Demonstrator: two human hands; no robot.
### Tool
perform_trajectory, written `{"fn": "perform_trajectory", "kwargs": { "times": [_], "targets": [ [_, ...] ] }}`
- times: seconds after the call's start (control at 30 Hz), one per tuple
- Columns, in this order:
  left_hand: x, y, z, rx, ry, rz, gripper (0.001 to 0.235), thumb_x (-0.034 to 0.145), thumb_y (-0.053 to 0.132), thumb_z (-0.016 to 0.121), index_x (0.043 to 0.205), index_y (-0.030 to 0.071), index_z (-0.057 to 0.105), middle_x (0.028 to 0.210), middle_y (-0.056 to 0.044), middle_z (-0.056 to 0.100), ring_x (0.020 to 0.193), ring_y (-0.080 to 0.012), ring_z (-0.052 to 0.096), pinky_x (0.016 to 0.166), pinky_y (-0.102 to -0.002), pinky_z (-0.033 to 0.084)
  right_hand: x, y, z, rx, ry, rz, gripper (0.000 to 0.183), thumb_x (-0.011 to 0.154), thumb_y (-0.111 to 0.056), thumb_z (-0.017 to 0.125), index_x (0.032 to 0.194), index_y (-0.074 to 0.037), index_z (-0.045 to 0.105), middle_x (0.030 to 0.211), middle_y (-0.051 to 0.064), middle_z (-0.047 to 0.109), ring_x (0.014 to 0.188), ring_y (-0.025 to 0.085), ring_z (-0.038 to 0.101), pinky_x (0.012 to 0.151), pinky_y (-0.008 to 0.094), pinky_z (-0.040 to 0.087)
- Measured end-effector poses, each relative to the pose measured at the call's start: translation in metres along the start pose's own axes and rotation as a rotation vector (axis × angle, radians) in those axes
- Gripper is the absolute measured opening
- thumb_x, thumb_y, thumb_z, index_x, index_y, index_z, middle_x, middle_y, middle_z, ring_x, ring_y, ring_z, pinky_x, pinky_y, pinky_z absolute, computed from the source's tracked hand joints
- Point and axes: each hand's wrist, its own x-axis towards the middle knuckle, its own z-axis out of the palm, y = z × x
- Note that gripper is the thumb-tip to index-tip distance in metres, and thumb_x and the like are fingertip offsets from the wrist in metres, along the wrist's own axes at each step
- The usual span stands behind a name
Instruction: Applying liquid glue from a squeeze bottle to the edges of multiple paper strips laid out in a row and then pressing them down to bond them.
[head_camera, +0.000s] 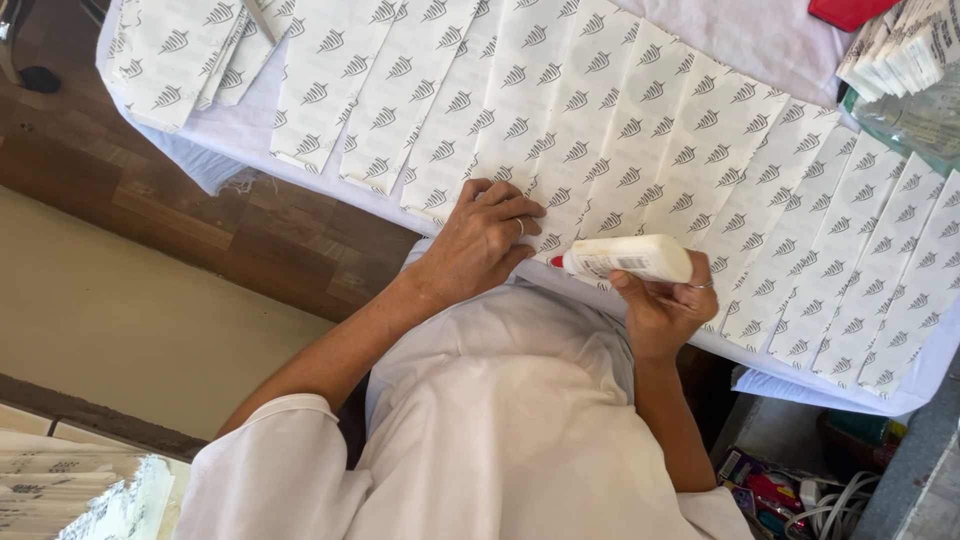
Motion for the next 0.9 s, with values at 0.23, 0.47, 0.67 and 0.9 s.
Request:
{"fn": "perform_trajectory", "kwargs": {
  "times": [0.23,0.47,0.67,0.9],
  "targets": [
    [0.001,0.001,-0.001,0.017,0.051,0.046,0.009,0.081,0.001,0.077,0.09,0.003,0.076,0.098,-0.01,0.073,0.099,-0.0267,0.062,0.096,-0.047,0.037,0.002,-0.006,0.041,0.0,-0.062,-0.001,0.046,0.073,0.001,0.092,0.105,0.011,0.061,0.098,0.028,0.074,0.105,0.037,0.07,0.09,0.047,0.058],
    [-0.001,0.003,-0.004,0.005,0.066,0.032,0.008,0.084,-0.003,0.071,0.087,0.002,0.076,0.098,-0.011,0.074,0.099,-0.0265,0.063,0.097,-0.046,0.037,-0.005,0.018,-0.008,-0.025,-0.05,0.007,0.048,0.075,0.0,0.091,0.109,0.012,0.06,0.102,0.03,0.073,0.106,0.038,0.07,0.092,0.048,0.057],
    [0.0,0.005,-0.005,-0.006,0.069,0.031,0.01,0.084,-0.004,0.069,0.088,0.001,0.076,0.098,-0.012,0.074,0.099,-0.0274,0.063,0.096,-0.046,0.037,0.002,0.002,0.019,-0.009,-0.049,0.006,0.046,0.074,0.003,0.09,0.108,0.012,0.06,0.102,0.032,0.073,0.104,0.04,0.07,0.092,0.049,0.058],
    [-0.002,0.003,-0.004,-0.005,0.086,0.051,0.012,0.086,-0.005,0.068,0.09,0.001,0.077,0.099,-0.012,0.074,0.099,-0.028,0.063,0.094,-0.046,0.037,0.008,-0.002,0.041,0.003,-0.047,-0.012,0.046,0.071,0.001,0.093,0.104,0.009,0.062,0.097,0.027,0.075,0.104,0.036,0.07,0.089,0.048,0.058]
  ]
}}
